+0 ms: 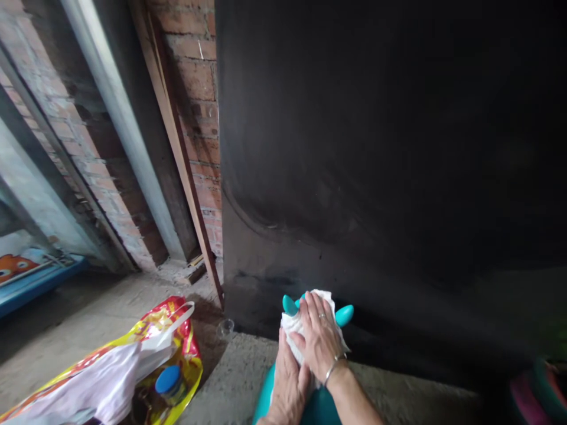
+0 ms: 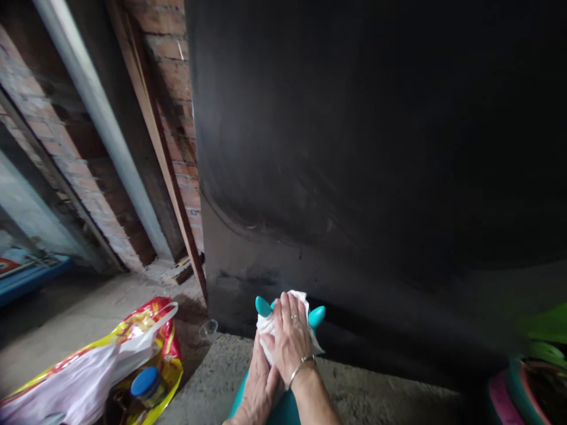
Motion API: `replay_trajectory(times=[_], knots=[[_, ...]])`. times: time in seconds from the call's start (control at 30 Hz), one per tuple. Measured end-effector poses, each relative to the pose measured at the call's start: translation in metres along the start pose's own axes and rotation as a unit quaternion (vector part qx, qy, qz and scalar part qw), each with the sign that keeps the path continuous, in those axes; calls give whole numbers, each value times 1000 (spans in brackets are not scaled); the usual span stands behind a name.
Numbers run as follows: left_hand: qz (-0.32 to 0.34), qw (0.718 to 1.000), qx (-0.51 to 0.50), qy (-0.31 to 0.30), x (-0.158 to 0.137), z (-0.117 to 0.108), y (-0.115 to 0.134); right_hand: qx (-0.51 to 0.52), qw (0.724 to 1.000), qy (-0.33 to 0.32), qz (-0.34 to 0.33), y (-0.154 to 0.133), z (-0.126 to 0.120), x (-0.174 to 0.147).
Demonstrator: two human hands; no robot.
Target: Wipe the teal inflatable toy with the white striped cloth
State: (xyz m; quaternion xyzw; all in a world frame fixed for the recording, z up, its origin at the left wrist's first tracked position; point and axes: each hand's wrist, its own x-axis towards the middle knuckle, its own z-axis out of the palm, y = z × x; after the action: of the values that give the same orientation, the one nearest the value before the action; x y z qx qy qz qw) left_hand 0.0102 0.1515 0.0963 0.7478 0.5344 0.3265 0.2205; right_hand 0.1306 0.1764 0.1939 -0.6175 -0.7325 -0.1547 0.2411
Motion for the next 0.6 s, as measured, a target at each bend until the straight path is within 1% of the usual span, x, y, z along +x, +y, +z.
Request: replay_trajectory(times=[0.07, 0.13, 0.2, 0.27, 0.37, 0.43, 0.47, 0.53, 0.6], knots=[[-13, 997, -61, -37, 20, -19, 9, 26, 998, -59, 18, 3, 0, 28], [-15, 994, -95, -41, 36, -33, 17, 48, 995, -92, 11, 6, 1, 49], [-19, 994, -106, -34, 44, -40, 21, 54, 994, -91, -6, 5, 0, 60], [-19, 995, -99, -28, 43, -37, 20, 50, 996, -71, -3, 0, -3, 58], [-18, 998, -67, -2, 30, -19, 12, 29, 999, -11, 28, -13, -3, 39], [-17, 998, -18, 61, 16, -1, 6, 14, 998, 43, 52, -21, 3, 19], [-9, 996, 14, 89, 8, 8, 3, 7, 996, 70, 58, -24, 8, 8], [5, 987, 100, 124, -8, 24, -4, -6, 991, 125, 49, -29, 22, -18], [-12, 972, 184, 148, -23, 33, -12, -12, 985, 167, 38, -33, 37, -47]])
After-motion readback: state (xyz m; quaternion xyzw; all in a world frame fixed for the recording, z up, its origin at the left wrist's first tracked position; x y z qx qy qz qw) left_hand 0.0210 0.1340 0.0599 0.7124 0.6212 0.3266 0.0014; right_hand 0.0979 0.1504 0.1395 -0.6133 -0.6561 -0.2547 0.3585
